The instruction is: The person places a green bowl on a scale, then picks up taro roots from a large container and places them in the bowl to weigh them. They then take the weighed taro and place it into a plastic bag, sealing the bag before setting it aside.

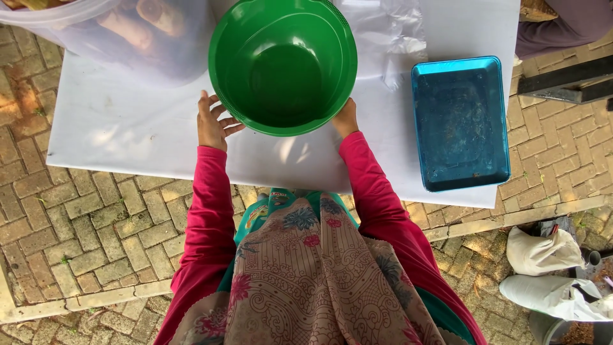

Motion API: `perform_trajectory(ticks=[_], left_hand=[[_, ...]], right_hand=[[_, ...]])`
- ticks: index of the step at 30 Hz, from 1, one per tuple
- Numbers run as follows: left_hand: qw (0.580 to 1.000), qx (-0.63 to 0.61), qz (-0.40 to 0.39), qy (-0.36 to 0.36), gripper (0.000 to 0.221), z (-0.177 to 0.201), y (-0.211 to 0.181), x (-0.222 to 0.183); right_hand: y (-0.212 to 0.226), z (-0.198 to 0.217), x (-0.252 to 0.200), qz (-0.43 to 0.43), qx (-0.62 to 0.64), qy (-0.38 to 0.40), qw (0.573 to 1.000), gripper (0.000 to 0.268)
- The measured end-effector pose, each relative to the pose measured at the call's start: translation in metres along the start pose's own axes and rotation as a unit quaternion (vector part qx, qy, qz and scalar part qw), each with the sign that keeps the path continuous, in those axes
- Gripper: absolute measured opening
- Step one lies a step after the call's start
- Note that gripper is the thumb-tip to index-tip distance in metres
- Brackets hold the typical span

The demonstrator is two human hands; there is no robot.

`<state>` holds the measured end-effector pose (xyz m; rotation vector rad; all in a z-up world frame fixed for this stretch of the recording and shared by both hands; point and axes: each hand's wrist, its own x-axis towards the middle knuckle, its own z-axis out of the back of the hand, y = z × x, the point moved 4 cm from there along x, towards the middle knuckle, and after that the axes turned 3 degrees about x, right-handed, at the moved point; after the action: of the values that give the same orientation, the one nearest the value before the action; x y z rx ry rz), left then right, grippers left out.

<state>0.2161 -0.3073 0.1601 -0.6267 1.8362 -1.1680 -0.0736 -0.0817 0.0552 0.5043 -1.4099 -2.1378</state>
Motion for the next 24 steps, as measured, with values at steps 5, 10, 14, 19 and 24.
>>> perform_trajectory(ticks=[5, 10, 14, 19, 24], left_hand=[[0.986, -0.137, 0.045, 0.079, 0.086, 0.004, 0.082, 0.049], [0.949, -0.288, 0.022, 0.128, 0.073, -0.031, 0.106, 0.066], [0.947, -0.306, -0.010, 0.101, 0.063, -0.039, 0.093, 0.073], [0.944, -0.321, 0.002, 0.079, 0.058, -0.039, 0.105, 0.098], [0.953, -0.290, 0.034, 0.078, 0.054, -0.038, 0.143, 0.148]], right_hand=[[0.041, 0.020, 0.022, 0.121, -0.240, -0.047, 0.962, 0.036], [-0.012, 0.012, 0.059, 0.287, -0.361, -0.052, 0.886, 0.065], [-0.019, 0.019, 0.080, 0.206, -0.373, -0.076, 0.902, 0.067], [0.044, 0.028, 0.048, 0.179, -0.330, -0.091, 0.922, 0.049], [0.028, 0.018, 0.013, 0.120, 0.107, -0.041, 0.986, 0.033]])
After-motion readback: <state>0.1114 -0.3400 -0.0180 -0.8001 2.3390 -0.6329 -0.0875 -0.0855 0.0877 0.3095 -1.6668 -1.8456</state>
